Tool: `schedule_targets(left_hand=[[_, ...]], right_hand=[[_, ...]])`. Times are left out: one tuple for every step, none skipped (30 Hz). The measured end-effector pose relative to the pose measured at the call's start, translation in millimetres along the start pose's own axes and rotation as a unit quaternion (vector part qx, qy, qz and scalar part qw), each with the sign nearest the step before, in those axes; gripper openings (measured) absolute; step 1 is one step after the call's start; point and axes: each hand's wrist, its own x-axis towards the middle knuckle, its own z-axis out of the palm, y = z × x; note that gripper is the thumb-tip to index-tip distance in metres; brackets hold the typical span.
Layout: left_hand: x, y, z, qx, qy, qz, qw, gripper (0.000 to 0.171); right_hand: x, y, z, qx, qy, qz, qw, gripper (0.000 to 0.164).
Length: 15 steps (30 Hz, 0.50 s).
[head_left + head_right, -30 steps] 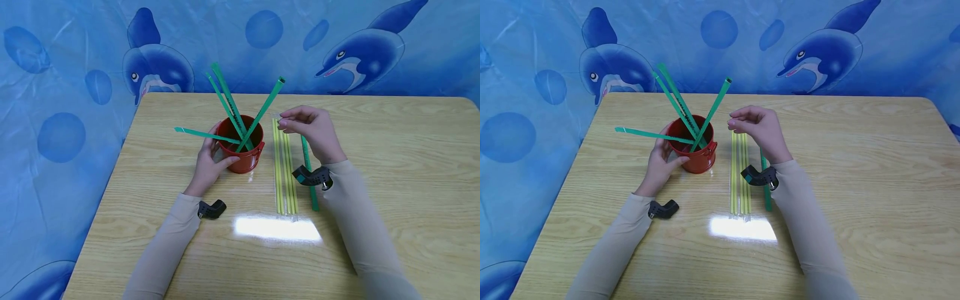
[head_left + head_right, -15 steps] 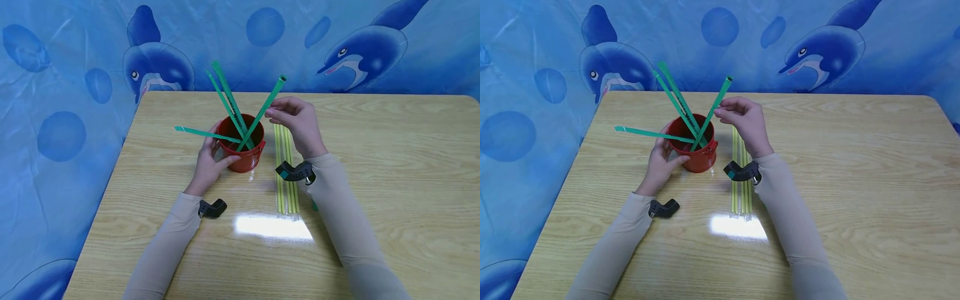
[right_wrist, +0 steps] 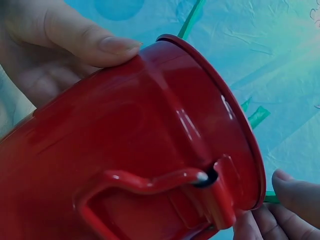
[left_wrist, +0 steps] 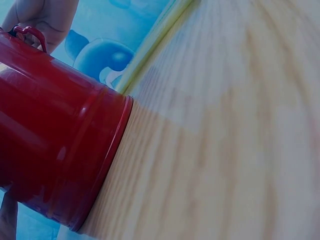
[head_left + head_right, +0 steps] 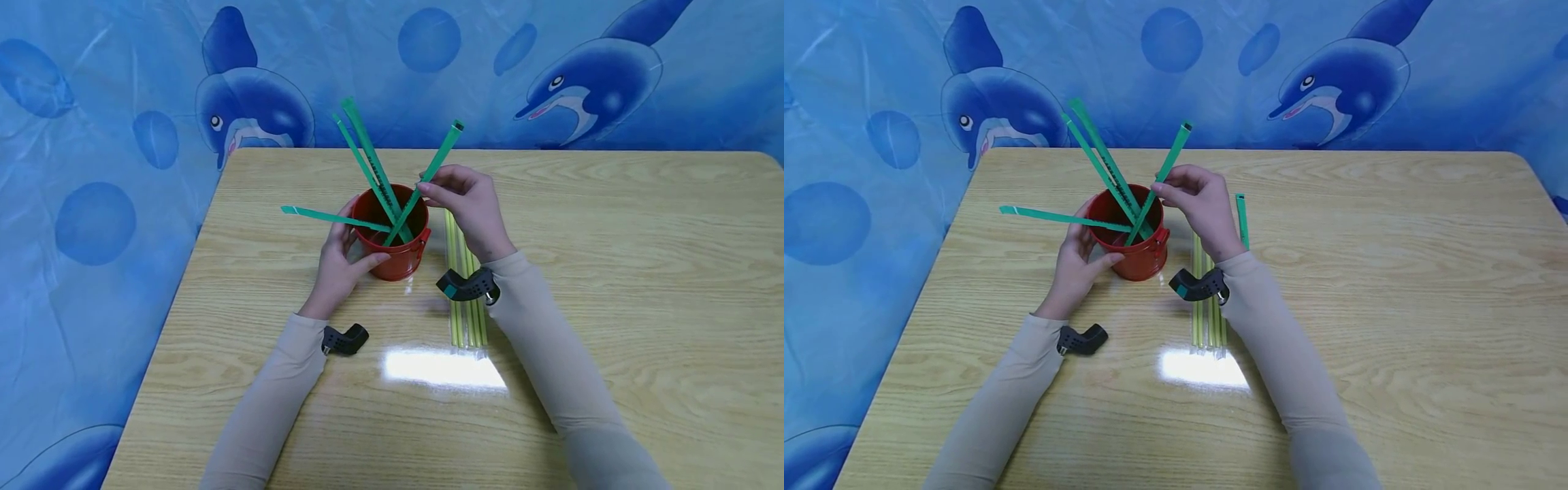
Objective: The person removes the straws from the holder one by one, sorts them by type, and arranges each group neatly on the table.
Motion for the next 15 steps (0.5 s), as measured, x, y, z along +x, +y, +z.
schedule_targets(left_hand=[[-0.2, 0.3, 0.0, 0.0, 0.001, -0.002, 1.0, 0.084], [-0.3, 0.5, 0.0, 0.0, 0.001, -0.004, 1.0, 0.084], [-0.3, 0.5, 0.0, 0.001, 0.002, -0.006, 1.0, 0.084], [-0.2, 0.5, -0.1, 0.0, 0.002, -0.008, 1.0, 0.083], [-0.1, 0.4, -0.2, 0.001, 0.001, -0.01, 0.9999, 0.083], [0.0, 0.5, -0.1, 0.001, 0.001, -0.012, 0.9999, 0.084], [0.2, 0.5, -0.2, 0.002, 0.001, -0.014, 0.9999, 0.084], [0.5, 0.8, -0.2, 0.001, 0.0, -0.015, 0.9999, 0.084], [0.7, 1.6, -0.1, 0.002, -0.002, -0.017, 0.9998, 0.083], [0.8, 2.8, 0.0, 0.002, -0.003, -0.019, 0.9998, 0.083], [0.9, 4.7, 0.3, 0.003, -0.004, -0.02, 0.9998, 0.083], [0.4, 8.6, 0.7, 0.002, -0.005, -0.021, 0.9998, 0.082], [0.2, 12.1, 1.1, 0.002, -0.005, -0.021, 0.9998, 0.081], [-0.2, 16.0, 1.6, 0.003, -0.006, -0.022, 0.9997, 0.081], [-0.8, 19.5, 2.0, 0.006, -0.007, -0.023, 0.9997, 0.08]], right_hand=[[0, 0, 1, -0.002, 0.0, -0.001, 1.0, 0.013], [0, 0, 1, -0.003, 0.0, -0.001, 1.0, 0.013], [0, 1, 1, -0.005, 0.001, -0.001, 1.0, 0.013], [0, 1, 1, -0.006, 0.001, -0.002, 1.0, 0.013], [0, 1, 1, -0.006, 0.002, -0.003, 1.0, 0.014], [0, 1, 2, -0.007, 0.003, -0.004, 1.0, 0.014], [0, 1, 1, -0.008, 0.003, -0.006, 1.0, 0.014], [0, 1, 1, -0.007, 0.003, -0.007, 1.0, 0.014], [0, 1, 1, -0.006, 0.003, -0.008, 1.0, 0.013], [0, 1, 1, -0.005, 0.003, -0.009, 1.0, 0.013], [1, 1, 1, -0.003, 0.003, -0.01, 1.0, 0.012], [1, 1, 1, 0.0, 0.004, -0.011, 1.0, 0.01], [1, 1, 0, 0.002, 0.004, -0.013, 1.0, 0.009], [1, 1, 0, 0.004, 0.005, -0.013, 1.0, 0.008], [1, 1, 0, 0.005, 0.005, -0.014, 1.0, 0.007]])
